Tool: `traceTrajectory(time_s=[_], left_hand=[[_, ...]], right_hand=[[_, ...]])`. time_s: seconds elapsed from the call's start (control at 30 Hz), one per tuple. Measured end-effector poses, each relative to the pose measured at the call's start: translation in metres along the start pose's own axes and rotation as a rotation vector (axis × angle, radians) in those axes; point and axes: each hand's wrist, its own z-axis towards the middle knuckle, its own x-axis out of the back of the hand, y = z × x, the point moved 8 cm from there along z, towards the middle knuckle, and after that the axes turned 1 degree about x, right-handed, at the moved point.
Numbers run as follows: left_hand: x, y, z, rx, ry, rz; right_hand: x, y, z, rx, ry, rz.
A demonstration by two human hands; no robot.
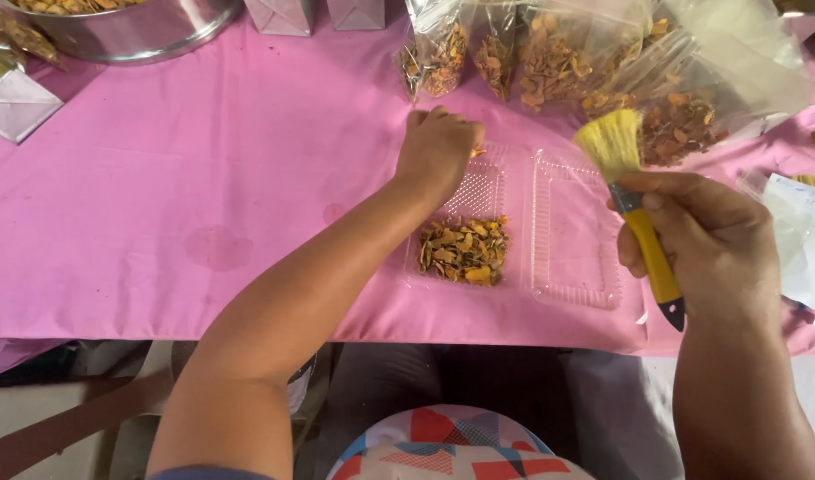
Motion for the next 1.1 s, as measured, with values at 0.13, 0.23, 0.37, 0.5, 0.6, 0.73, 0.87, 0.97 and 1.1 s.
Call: traceTrajectory(time_s=[0.13, 0.23, 0.37, 0.5, 0.6, 0.73, 0.87, 0.97, 1.1], left_hand=[[-0.007, 0.016, 0.006, -0.100, -0.058, 0.158], [-0.007, 0.021, -0.002, -0.113, -0.157, 0.178], [0.003, 0.032, -0.035, -0.223, -0.160, 0.142], [0.003, 0.042, -0.063, -0.050, -0.457, -0.120], [0.024, 0.046, -0.095, 0.359, -0.594, -0.423], [-0.012, 0.034, -0.078, 0.288, -0.529, -0.444], [-0.028, 0.045, -0.064, -0.200, -0.414, 0.018], [-0.022, 0.040, -0.065, -0.060, -0.456, -0.147], [-0.018, 0.028, -0.069, 0.219, -0.549, -0.358]], right_hand=[[0.022, 0.012, -0.004, 0.003, 0.059, 0.028], [0.031, 0.013, -0.009, -0.018, 0.088, 0.003], [0.041, 0.034, -0.001, 0.121, -0.137, 0.306], [0.049, 0.062, 0.006, -0.115, -0.444, 1.112], [0.040, 0.036, -0.012, 0.031, -0.508, 1.352], [0.031, 0.027, -0.024, 0.045, -0.502, 1.364], [0.014, 0.000, -0.039, 0.129, -0.627, 1.263], [0.019, 0.003, -0.042, 0.145, -0.609, 1.214], [0.014, 0.004, -0.040, 0.182, -0.529, 1.193]])
